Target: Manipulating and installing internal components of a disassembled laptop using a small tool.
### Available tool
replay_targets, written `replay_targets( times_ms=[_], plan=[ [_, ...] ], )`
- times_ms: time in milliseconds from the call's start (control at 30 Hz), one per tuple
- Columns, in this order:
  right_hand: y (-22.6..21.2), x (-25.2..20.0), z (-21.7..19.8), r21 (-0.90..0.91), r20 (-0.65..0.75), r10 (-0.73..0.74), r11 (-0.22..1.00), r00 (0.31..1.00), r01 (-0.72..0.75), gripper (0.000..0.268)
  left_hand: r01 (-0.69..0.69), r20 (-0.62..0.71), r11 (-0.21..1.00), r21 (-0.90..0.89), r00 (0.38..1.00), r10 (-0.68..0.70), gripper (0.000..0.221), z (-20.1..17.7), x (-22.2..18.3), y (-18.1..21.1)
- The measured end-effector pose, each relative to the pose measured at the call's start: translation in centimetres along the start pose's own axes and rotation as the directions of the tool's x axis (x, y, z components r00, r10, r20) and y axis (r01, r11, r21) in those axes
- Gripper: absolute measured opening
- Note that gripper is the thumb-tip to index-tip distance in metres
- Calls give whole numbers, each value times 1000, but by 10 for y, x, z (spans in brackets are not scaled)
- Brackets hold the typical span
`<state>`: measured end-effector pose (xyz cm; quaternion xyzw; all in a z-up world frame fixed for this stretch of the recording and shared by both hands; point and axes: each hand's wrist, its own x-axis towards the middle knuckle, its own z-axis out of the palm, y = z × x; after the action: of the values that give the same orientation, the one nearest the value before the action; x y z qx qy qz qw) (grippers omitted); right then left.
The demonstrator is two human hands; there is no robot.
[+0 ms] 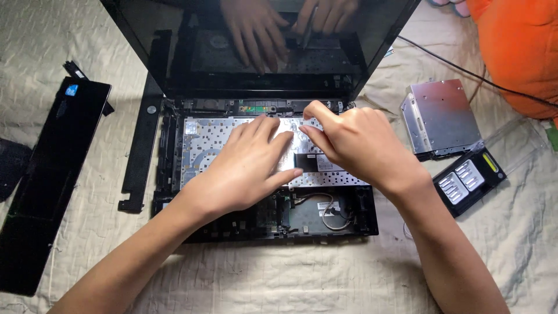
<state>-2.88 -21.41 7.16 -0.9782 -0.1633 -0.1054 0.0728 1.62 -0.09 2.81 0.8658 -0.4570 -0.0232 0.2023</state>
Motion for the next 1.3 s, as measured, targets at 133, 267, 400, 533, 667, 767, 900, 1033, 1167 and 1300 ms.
replay_targets(
  times_ms=[133, 267, 400, 533, 667, 767, 900, 1033, 1167, 1300],
  plan=[
    [-2, 0, 4, -23, -39, 17, 1000, 999, -18, 17, 43, -316, 978, -205, 943, -108, 39, 4, 18, 20],
    [-1, 1, 8, -17, -39, 43, 999, 998, -44, 23, -25, -303, 828, -560, 937, -177, 31, 23, 35, 16],
    [0, -1, -3, 88, 43, 54, 994, 998, -57, 25, -66, -283, 743, -666, 944, -170, 10, 24, 34, 12],
    [3, -3, -13, 162, 95, 32, 986, 995, -47, 20, -149, -333, 799, -582, 941, -67, 2, 22, 35, 16],
    [7, -1, -10, 148, 32, -23, 989, 999, 17, 18, -142, -293, 819, -557, 955, -34, 18, 18, 37, 13],
    [10, -3, -16, 101, 50, -11, 995, 999, 6, 16, -126, -248, 757, -641, 968, -49, 29, 21, 34, 9],
    [13, -3, -28, 121, 29, 9, 993, 1000, -12, 14, -117, -207, 776, -620, 978, -18, 27, 21, 34, 4],
    [13, -6, -35, 136, 0, 7, 991, 1000, -7, 11, -119, -235, 792, -599, 971, -31, 20, 20, 33, 6],
    [12, -6, -40, 161, -1, 17, 987, 1000, -17, 10, -103, -253, 788, -607, 965, -69, 14, 22, 33, 10],
    [11, -5, -45, 226, -20, -14, 974, 1000, 18, 8, -117, -288, 789, -603, 954, -78, 13, 23, 34, 11]
  ],
)
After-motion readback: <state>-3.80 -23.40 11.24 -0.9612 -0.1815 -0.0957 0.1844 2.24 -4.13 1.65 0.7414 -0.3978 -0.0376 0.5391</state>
